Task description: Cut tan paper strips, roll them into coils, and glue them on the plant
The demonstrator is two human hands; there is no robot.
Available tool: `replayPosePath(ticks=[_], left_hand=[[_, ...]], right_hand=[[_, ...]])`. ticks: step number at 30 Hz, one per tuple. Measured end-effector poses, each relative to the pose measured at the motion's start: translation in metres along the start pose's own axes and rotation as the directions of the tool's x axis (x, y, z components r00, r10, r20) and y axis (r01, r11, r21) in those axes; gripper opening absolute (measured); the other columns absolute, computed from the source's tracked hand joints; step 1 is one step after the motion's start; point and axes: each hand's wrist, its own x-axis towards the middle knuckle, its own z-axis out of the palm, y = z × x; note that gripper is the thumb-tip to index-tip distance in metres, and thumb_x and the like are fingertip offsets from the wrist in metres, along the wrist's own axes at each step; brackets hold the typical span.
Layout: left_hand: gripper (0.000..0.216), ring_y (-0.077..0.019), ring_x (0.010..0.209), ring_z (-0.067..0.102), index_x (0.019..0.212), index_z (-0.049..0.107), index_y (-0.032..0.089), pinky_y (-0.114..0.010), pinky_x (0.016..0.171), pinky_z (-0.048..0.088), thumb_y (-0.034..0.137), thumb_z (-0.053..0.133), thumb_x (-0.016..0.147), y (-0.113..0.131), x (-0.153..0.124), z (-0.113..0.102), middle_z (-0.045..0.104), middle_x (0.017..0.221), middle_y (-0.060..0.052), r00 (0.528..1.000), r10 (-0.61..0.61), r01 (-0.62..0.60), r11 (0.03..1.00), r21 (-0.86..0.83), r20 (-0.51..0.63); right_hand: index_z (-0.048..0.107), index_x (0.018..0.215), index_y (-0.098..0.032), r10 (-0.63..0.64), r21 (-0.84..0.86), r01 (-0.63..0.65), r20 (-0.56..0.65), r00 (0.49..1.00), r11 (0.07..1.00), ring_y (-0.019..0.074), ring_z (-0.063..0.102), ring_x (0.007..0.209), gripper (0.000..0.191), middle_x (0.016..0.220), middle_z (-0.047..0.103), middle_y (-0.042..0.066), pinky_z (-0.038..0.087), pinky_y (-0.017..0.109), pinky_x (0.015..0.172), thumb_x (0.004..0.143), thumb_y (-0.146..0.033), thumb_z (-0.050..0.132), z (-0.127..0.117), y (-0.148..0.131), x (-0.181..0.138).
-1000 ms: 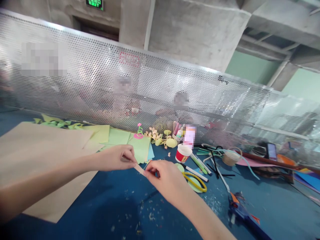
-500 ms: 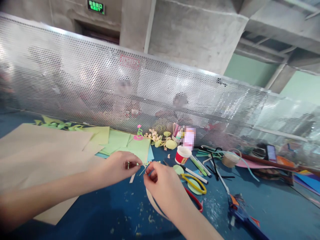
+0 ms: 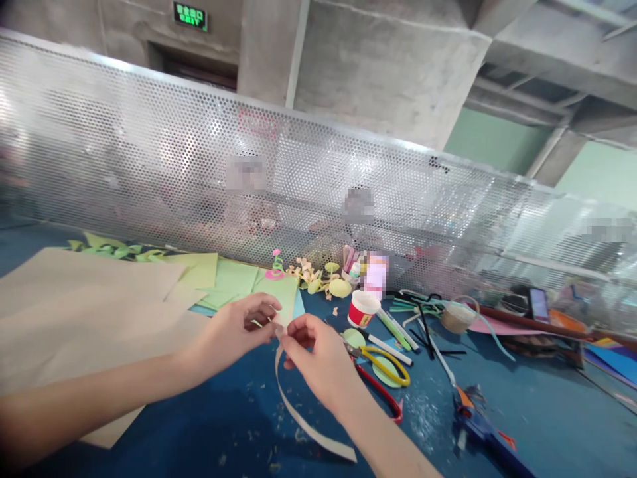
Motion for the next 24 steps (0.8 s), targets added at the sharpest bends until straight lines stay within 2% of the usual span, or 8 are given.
replayPosePath(ticks=[3, 6, 11, 13, 15, 19, 22, 24], left_hand=[[0.025, -0.0122, 0.073, 0.06, 0.098, 0.053, 0.023, -0.023, 0.066, 0.049, 0.018, 0.052, 0.074, 0.001, 0.0, -0.001, 0.06, 0.08, 0.001, 0.999, 0.011, -0.011, 1.0, 0.0, -0.042], [0.022, -0.0128, 0.079, 0.059, 0.096, 0.054, 0.022, -0.023, 0.07, 0.048, 0.017, 0.05, 0.076, -0.001, 0.0, -0.001, 0.06, 0.084, 0.0, 0.997, 0.034, -0.033, 0.999, 0.015, -0.07], [0.016, -0.014, 0.077, 0.058, 0.091, 0.058, 0.02, -0.025, 0.07, 0.046, 0.025, 0.045, 0.082, -0.003, 0.0, 0.0, 0.063, 0.083, -0.002, 0.998, 0.055, -0.053, 0.994, 0.096, -0.023], [0.02, -0.0141, 0.071, 0.057, 0.087, 0.061, 0.019, -0.025, 0.066, 0.045, 0.028, 0.043, 0.084, -0.003, 0.0, 0.0, 0.063, 0.078, -0.002, 0.996, 0.087, -0.089, 0.978, 0.189, 0.016], [0.022, -0.0142, 0.068, 0.055, 0.079, 0.064, 0.019, -0.025, 0.064, 0.043, 0.028, 0.044, 0.084, -0.004, 0.0, -0.002, 0.062, 0.073, -0.002, 0.99, 0.134, -0.143, 0.947, 0.289, 0.048], [0.019, -0.0138, 0.066, 0.054, 0.083, 0.067, 0.019, -0.024, 0.063, 0.042, 0.022, 0.048, 0.082, -0.003, 0.001, -0.005, 0.061, 0.071, -0.002, 0.98, 0.191, -0.197, 0.911, 0.361, 0.054], [0.018, -0.013, 0.065, 0.053, 0.081, 0.067, 0.019, -0.023, 0.061, 0.041, 0.019, 0.049, 0.081, -0.002, 0.0, -0.004, 0.058, 0.069, -0.001, 0.975, 0.219, -0.218, 0.905, 0.366, 0.039], [0.018, -0.0124, 0.063, 0.051, 0.078, 0.065, 0.019, -0.023, 0.059, 0.039, 0.019, 0.048, 0.081, -0.002, -0.001, -0.003, 0.055, 0.066, 0.0, 0.972, 0.233, -0.227, 0.899, 0.374, 0.029]], right_hand=[[0.049, 0.075, -0.019, 0.025, 0.078, -0.026, 0.02, 0.999, 0.997, 0.0129, 0.059, 0.061, 0.011, 0.065, 0.056, -0.002, 0.052, 0.027, 0.062, 0.075, -0.029, 0.054, 0.0, 0.001, 0.001], [0.048, 0.076, -0.019, 0.033, 0.128, -0.037, 0.029, 0.999, 0.991, 0.0133, 0.058, 0.063, 0.012, 0.067, 0.057, -0.001, 0.053, 0.028, 0.064, 0.075, -0.029, 0.054, -0.001, 0.002, 0.001], [0.049, 0.076, -0.02, 0.023, 0.109, -0.022, -0.01, 1.0, 0.994, 0.0134, 0.059, 0.064, 0.012, 0.068, 0.057, -0.002, 0.052, 0.028, 0.065, 0.074, -0.031, 0.054, -0.005, -0.001, 0.001], [0.049, 0.076, -0.02, -0.002, 0.022, 0.003, -0.038, 0.999, 1.0, 0.0134, 0.059, 0.062, 0.011, 0.065, 0.056, -0.002, 0.051, 0.026, 0.061, 0.075, -0.03, 0.052, -0.008, -0.001, 0.002], [0.049, 0.075, -0.02, -0.062, -0.151, 0.05, -0.073, 0.995, 0.987, 0.0136, 0.057, 0.06, 0.008, 0.064, 0.055, -0.002, 0.048, 0.025, 0.058, 0.076, -0.028, 0.05, -0.01, 0.0, 0.002], [0.05, 0.077, -0.021, -0.209, -0.507, 0.128, -0.106, 0.972, 0.852, 0.0135, 0.055, 0.055, 0.003, 0.061, 0.057, -0.002, 0.041, 0.024, 0.054, 0.075, -0.022, 0.051, -0.01, 0.008, 0.001], [0.049, 0.075, -0.021, -0.283, -0.627, 0.15, -0.118, 0.952, 0.764, 0.0138, 0.052, 0.052, 0.004, 0.057, 0.055, -0.003, 0.037, 0.024, 0.051, 0.077, -0.023, 0.048, -0.005, 0.012, 0.0], [0.048, 0.069, -0.021, -0.309, -0.637, 0.169, -0.114, 0.944, 0.752, 0.0143, 0.052, 0.053, 0.013, 0.056, 0.054, -0.002, 0.036, 0.025, 0.052, 0.081, -0.025, 0.045, -0.001, 0.012, -0.001]])
